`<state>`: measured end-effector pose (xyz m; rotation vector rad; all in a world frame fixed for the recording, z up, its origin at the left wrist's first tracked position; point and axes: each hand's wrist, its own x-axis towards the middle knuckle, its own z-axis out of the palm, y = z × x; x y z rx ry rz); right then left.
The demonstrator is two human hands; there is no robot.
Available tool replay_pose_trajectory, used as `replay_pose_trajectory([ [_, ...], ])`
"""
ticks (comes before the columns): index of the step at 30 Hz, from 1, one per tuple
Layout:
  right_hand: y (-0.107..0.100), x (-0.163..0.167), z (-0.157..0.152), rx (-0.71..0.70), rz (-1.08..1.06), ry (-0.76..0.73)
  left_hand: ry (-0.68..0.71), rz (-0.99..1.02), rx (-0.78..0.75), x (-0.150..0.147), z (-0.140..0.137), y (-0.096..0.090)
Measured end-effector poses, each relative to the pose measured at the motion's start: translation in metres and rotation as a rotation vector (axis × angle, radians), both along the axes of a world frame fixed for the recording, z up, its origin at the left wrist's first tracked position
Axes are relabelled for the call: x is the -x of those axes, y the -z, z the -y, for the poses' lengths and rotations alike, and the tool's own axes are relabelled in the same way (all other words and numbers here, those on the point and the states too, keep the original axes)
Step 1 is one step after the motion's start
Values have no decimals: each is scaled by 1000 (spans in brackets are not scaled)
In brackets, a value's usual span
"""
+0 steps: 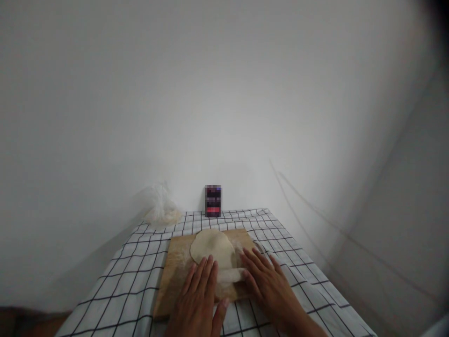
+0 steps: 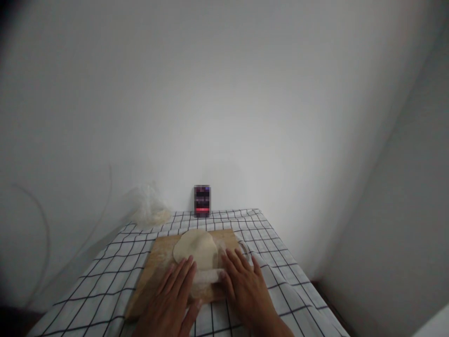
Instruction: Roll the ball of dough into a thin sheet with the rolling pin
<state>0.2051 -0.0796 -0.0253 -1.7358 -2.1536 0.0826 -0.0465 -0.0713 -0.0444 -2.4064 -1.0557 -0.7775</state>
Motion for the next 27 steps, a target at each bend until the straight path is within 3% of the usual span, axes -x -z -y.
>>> replay_pose_trajectory([
  [5,-26,6,-58,51,39,8,-93,27,82,-15,-45,-14],
  [9,-33,9,-99,98,41,16,-170,-41,214,-23,-86,-34],
  [15,-29,8,-118,103,55,49,-186,-97,289,-26,-122,-49],
  [20,-28,13,-89,70,77,59,-239,-63,245,-24,-107,-40],
  [23,-21,18,-57,-9,104,51,-181,-42,99,-18,-79,-30],
  [27,3,20,-15,-164,101,-1,-148,-3,-109,-5,-37,-13],
])
